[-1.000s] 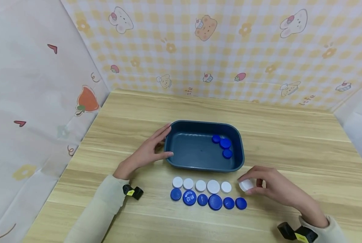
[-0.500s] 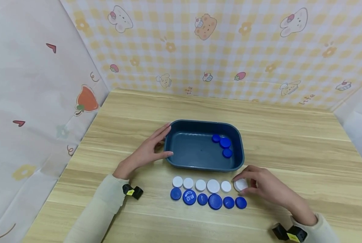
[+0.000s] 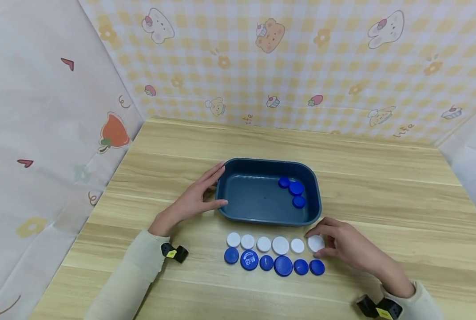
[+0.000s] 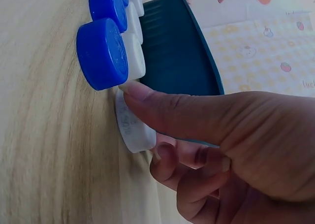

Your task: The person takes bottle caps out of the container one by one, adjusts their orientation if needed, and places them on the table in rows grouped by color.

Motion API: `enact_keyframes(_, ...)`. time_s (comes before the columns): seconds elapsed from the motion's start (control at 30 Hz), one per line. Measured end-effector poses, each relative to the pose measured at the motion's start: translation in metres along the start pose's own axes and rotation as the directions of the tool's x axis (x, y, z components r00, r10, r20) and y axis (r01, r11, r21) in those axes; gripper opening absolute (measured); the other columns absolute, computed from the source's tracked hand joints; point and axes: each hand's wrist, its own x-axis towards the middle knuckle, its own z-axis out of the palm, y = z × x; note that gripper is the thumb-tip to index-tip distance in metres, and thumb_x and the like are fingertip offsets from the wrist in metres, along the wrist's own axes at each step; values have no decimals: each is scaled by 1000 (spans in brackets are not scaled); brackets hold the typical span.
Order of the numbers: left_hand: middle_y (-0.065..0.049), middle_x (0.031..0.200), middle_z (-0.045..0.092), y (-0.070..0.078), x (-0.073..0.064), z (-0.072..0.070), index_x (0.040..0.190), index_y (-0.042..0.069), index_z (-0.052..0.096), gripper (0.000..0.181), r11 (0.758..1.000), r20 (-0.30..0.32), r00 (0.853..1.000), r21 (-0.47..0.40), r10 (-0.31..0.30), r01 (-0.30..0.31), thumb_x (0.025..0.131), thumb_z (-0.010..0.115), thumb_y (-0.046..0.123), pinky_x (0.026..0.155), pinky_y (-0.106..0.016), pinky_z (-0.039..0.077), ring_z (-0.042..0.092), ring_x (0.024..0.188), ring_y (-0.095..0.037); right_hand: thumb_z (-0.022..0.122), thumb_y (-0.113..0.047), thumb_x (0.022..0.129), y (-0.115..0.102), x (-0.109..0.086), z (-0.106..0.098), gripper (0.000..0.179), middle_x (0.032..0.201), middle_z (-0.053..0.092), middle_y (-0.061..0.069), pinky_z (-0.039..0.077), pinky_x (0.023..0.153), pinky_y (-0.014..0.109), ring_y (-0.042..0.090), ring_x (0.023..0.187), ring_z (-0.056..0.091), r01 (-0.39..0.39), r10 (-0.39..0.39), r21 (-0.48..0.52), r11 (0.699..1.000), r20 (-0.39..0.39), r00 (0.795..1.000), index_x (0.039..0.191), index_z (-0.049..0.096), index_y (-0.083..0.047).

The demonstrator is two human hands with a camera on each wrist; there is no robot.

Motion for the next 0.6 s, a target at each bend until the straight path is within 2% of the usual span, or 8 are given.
enact_keyframes(0.2, 2, 160, 9, 0, -1, 1, 154, 16, 21, 84, 1000, -5, 1000, -5, 11, -11, 88, 70, 33, 102, -44, 39, 37, 134, -26, 80, -25, 77, -5, -3, -6, 36, 95, 58, -5, 44, 53, 20, 1, 62, 50, 15, -15, 29, 999, -6, 1000, 111, 67, -21)
enact_keyframes(0.4, 2, 160, 9, 0, 0, 2, 154, 15, 21, 84, 1000, -3, 1000, -16, 16, -16, 88, 70, 35, 102, -43, 40, 42, 131, -26, 77, -27, 80, -20, -6, -25, 37, 103, 64, -3, 47, 52, 22, 1, 69, 56, 85, -83, 66, 994, -29, 996, 114, 66, -17)
enact_keyframes(0.5, 2, 160, 9, 0, 0, 2, 154, 15, 21, 84, 1000, -5, 1000, -14, 13, -14, 88, 70, 37, 102, -43, 40, 39, 133, -26, 77, -23, 81, -27, 2, -38, 39, 107, 65, -3, 49, 52, 23, 3, 72, 60, 103, -97, 87, 991, -65, 993, 118, 64, -17)
enact_keyframes(0.6, 2, 160, 9, -1, -1, 1, 154, 16, 21, 84, 1000, -6, 1000, -6, 14, -14, 88, 69, 38, 102, -43, 40, 36, 135, -26, 77, -16, 82, -31, 20, -48, 45, 111, 63, -3, 50, 51, 24, 6, 72, 62, 104, -92, 116, 988, -104, 990, 124, 61, -17)
